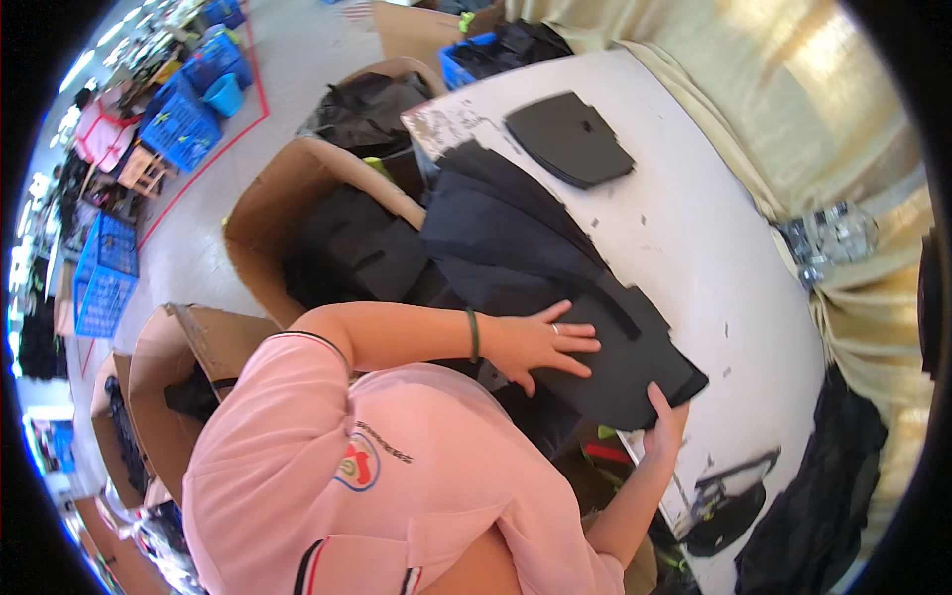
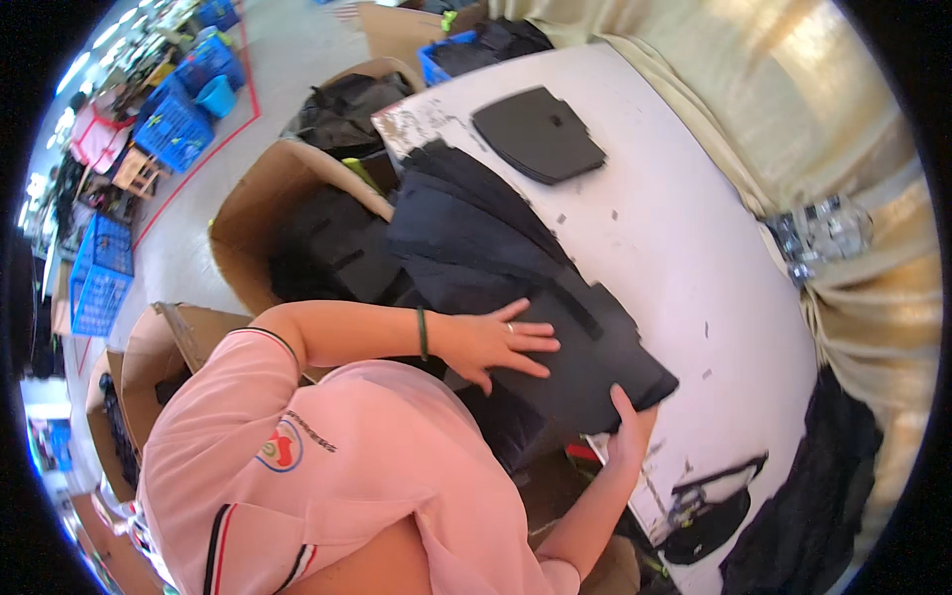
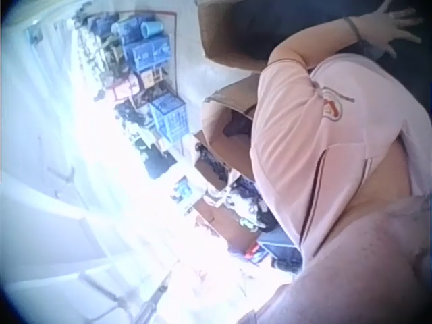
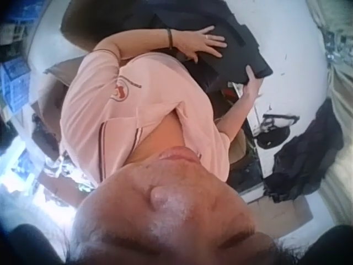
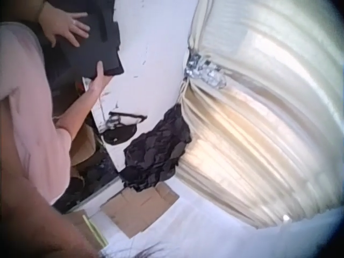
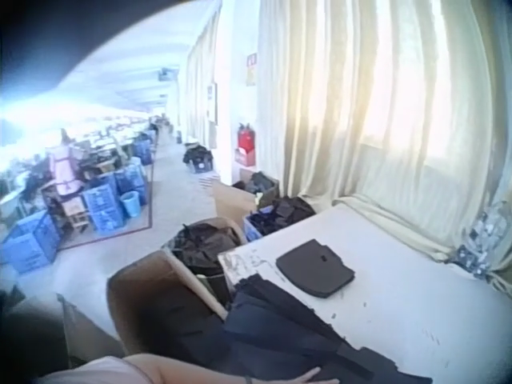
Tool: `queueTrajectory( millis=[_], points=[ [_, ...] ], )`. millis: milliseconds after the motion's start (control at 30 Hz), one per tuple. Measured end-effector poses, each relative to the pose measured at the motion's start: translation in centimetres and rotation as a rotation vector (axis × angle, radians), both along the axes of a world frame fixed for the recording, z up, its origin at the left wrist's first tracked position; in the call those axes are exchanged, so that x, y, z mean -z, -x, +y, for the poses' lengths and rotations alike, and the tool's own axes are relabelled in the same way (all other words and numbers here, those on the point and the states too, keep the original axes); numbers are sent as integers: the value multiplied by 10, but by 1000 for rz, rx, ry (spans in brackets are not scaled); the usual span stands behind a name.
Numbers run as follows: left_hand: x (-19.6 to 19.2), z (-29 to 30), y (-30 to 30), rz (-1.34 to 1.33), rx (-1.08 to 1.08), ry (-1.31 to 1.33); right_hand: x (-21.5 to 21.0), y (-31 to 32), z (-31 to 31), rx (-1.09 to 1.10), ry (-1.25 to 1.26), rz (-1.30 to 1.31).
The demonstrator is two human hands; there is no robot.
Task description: Sorting and organizing black fabric components and lining panels on a work table.
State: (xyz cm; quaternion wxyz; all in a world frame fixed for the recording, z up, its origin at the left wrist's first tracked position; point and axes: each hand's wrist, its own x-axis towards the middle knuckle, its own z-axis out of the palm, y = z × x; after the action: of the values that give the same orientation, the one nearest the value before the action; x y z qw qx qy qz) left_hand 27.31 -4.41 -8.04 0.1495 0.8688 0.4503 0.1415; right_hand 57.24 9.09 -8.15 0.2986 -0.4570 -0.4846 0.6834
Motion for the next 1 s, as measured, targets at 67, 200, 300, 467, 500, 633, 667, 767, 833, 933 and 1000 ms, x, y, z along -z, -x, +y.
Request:
queueTrajectory(
  millis=[67,200,300,467,500,633,667,767,833,933,1000],
  points=[
    [-10,-2,10,-198,113,-30,-6,16,-1,71,4,-9],
    [-17,11,51,-161,-104,-238,1,2,-3,53,3,24],
    [2,42,108,136,-254,-189,-30,8,-27,149,-54,-77],
    [20,52,189,361,-637,290,-26,20,-18,-23,-109,11],
    [24,51,192,358,-656,288,-26,21,-17,-41,-117,20],
    [27,50,182,354,-599,149,-26,14,-15,-74,-132,34],
    [27,52,180,351,-580,83,-28,10,-17,-76,-137,26],
    [-1,50,162,325,-530,-29,-32,6,-21,60,-124,-102],
    [-6,35,177,276,-590,-5,-7,7,2,10,-75,4],
    [-6,38,203,197,-570,291,-7,14,4,72,-117,-81],
    [-9,29,209,52,-624,395,-14,36,2,42,-106,-81]
  ],
)
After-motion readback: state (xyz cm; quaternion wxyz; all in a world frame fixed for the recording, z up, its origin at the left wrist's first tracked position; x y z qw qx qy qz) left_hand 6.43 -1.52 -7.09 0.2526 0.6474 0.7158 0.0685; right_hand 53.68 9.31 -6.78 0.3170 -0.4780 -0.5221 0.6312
